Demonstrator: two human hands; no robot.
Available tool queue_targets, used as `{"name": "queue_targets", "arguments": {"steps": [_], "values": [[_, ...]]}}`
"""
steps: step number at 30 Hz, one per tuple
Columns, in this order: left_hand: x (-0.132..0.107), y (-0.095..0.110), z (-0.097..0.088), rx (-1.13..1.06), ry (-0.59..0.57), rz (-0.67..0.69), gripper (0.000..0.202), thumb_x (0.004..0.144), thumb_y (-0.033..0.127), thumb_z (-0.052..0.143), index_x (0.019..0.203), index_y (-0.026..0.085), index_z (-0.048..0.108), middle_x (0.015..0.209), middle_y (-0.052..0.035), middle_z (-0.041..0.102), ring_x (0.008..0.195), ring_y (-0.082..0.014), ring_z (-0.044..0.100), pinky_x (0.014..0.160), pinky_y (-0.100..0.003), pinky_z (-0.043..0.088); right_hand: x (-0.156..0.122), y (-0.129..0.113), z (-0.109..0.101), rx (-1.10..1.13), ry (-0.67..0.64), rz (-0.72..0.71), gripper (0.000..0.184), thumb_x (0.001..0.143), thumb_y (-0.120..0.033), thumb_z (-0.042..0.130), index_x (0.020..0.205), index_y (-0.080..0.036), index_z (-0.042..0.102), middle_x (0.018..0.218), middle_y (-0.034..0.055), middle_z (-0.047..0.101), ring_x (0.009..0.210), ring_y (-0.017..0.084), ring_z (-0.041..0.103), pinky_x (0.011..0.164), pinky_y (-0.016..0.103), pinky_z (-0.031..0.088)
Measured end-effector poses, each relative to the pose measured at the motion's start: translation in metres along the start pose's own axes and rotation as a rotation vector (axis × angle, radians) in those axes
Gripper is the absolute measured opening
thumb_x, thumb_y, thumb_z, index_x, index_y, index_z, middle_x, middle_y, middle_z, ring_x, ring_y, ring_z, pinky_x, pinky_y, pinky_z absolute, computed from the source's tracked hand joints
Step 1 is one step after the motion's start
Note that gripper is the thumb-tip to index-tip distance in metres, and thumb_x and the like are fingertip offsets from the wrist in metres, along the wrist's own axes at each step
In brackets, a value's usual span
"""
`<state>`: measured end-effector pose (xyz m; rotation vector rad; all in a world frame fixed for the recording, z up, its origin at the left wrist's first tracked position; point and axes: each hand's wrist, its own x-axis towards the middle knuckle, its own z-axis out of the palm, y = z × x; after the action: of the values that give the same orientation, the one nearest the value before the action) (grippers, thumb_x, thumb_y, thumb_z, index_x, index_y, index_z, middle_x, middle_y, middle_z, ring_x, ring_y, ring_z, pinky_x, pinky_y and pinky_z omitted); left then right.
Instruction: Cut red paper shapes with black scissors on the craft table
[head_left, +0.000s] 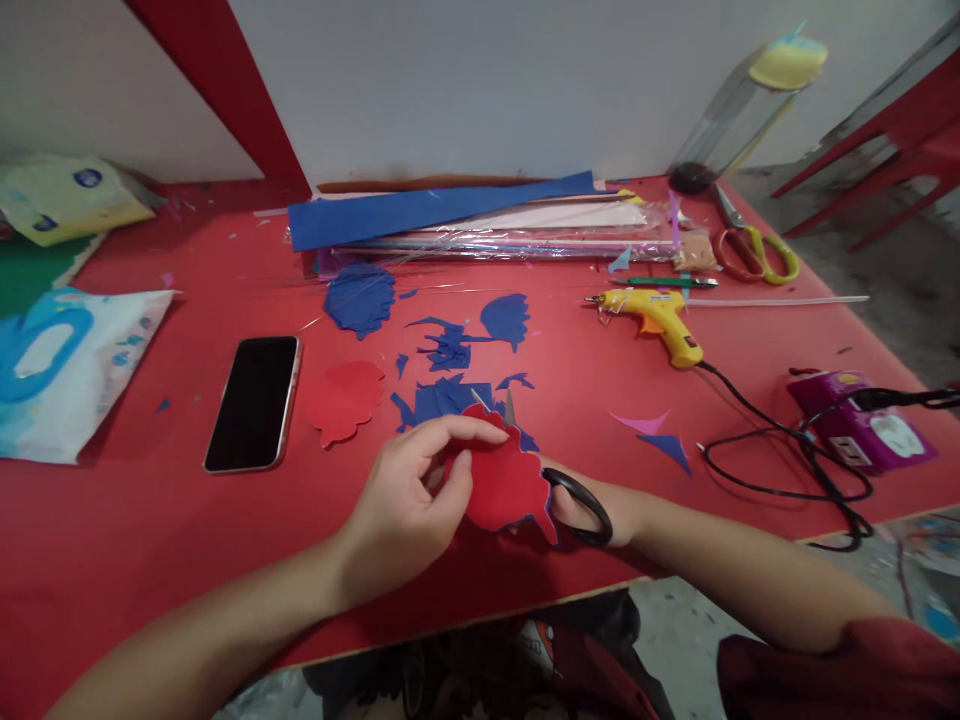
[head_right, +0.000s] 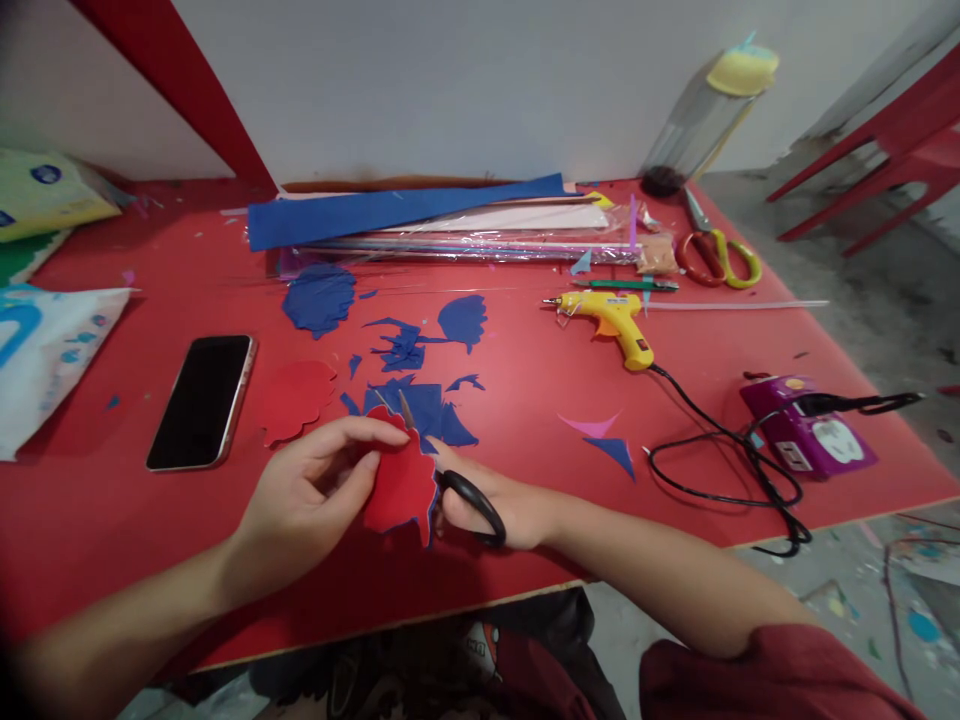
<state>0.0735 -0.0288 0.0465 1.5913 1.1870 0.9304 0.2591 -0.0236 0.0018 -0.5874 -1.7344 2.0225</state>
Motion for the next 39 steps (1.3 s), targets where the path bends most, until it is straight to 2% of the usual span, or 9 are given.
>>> {"name": "queue_targets", "arguments": {"steps": [6, 9, 11, 13, 16, 18, 25, 31, 39], "values": [[-0.002, 0.002, -0.001, 0.033, 0.002, -0.022, 0.026, 0.078, 0.007, 0.045, 0.091, 0.019, 0.063, 0.083, 0.0013, 0.071, 0.061, -0.0064, 0.063, 0.051, -0.012, 0.048, 0.001, -0.001, 0.001, 0.045, 0.02, 0.011, 0.076, 0.078, -0.074, 0.031, 0.125, -0.015, 0.038, 0.093, 0.0069, 0.05, 0.069, 0.012, 0.049, 0.067, 0.028, 0.047], [-0.003, 0.0, -0.002, 0.075, -0.017, -0.036, 0.026, 0.078, 0.009, 0.045, 0.094, 0.019, 0.063, 0.07, 0.0026, 0.067, 0.042, -0.0051, 0.05, 0.038, -0.014, 0.038, 0.001, 0.0, 0.002, 0.042, 0.044, -0.004, 0.075, 0.078, -0.073, 0.031, 0.126, -0.016, 0.039, 0.101, 0.0092, 0.05, 0.071, 0.012, 0.047, 0.067, 0.028, 0.046], [-0.003, -0.001, -0.002, 0.087, -0.02, -0.04, 0.026, 0.079, 0.009, 0.045, 0.096, 0.019, 0.062, 0.064, 0.0034, 0.064, 0.037, -0.0045, 0.043, 0.034, -0.015, 0.034, 0.001, 0.0, 0.002, 0.034, 0.049, -0.027, 0.074, 0.079, -0.072, 0.032, 0.126, -0.016, 0.04, 0.105, 0.0102, 0.05, 0.073, 0.012, 0.048, 0.069, 0.028, 0.046], [-0.003, -0.002, -0.002, 0.071, -0.008, -0.029, 0.027, 0.078, 0.008, 0.045, 0.098, 0.018, 0.06, 0.071, 0.0017, 0.067, 0.042, -0.0045, 0.048, 0.038, -0.014, 0.038, 0.001, -0.001, 0.002, 0.018, 0.059, -0.038, 0.073, 0.08, -0.071, 0.031, 0.127, -0.016, 0.041, 0.106, 0.0107, 0.051, 0.08, 0.014, 0.05, 0.077, 0.031, 0.046], [-0.003, -0.001, -0.001, 0.029, 0.01, -0.011, 0.028, 0.078, 0.006, 0.046, 0.099, 0.018, 0.059, 0.089, -0.0018, 0.07, 0.06, -0.0062, 0.061, 0.05, -0.012, 0.046, 0.002, -0.003, 0.002, -0.003, 0.078, -0.032, 0.073, 0.081, -0.07, 0.031, 0.129, -0.016, 0.041, 0.108, 0.0122, 0.053, 0.098, 0.019, 0.051, 0.091, 0.036, 0.041], [-0.002, 0.0, -0.001, 0.012, 0.009, -0.017, 0.028, 0.077, 0.005, 0.046, 0.099, 0.017, 0.058, 0.093, -0.0029, 0.07, 0.066, -0.0072, 0.064, 0.053, -0.012, 0.048, 0.003, -0.005, 0.002, -0.002, 0.082, -0.028, 0.074, 0.081, -0.07, 0.031, 0.13, -0.016, 0.04, 0.113, 0.0137, 0.053, 0.105, 0.021, 0.049, 0.096, 0.038, 0.038], [-0.003, -0.003, 0.003, -0.05, 0.009, -0.046, 0.027, 0.078, 0.006, 0.046, 0.1, 0.017, 0.057, 0.095, -0.0045, 0.07, 0.072, -0.0094, 0.067, 0.062, -0.015, 0.054, 0.005, -0.007, 0.004, -0.017, 0.096, -0.028, 0.076, 0.082, -0.07, 0.032, 0.133, -0.014, 0.037, 0.124, 0.0165, 0.048, 0.118, 0.023, 0.044, 0.103, 0.041, 0.032], [-0.006, -0.006, 0.008, -0.112, 0.07, -0.056, 0.024, 0.079, 0.008, 0.046, 0.098, 0.017, 0.057, 0.101, -0.007, 0.07, 0.089, -0.0129, 0.068, 0.077, -0.019, 0.055, 0.003, -0.006, 0.004, -0.058, 0.106, -0.05, 0.07, 0.083, -0.067, 0.036, 0.132, -0.017, 0.04, 0.125, 0.0157, 0.049, 0.124, 0.024, 0.04, 0.107, 0.042, 0.027], [-0.004, -0.006, 0.009, -0.113, 0.071, -0.053, 0.024, 0.079, 0.007, 0.046, 0.098, 0.016, 0.057, 0.102, -0.0071, 0.07, 0.093, -0.0125, 0.067, 0.081, -0.018, 0.054, 0.002, -0.007, 0.005, -0.047, 0.113, -0.022, 0.079, 0.081, -0.07, 0.032, 0.135, -0.012, 0.036, 0.127, 0.019, 0.048, 0.127, 0.025, 0.038, 0.108, 0.044, 0.025]]}}
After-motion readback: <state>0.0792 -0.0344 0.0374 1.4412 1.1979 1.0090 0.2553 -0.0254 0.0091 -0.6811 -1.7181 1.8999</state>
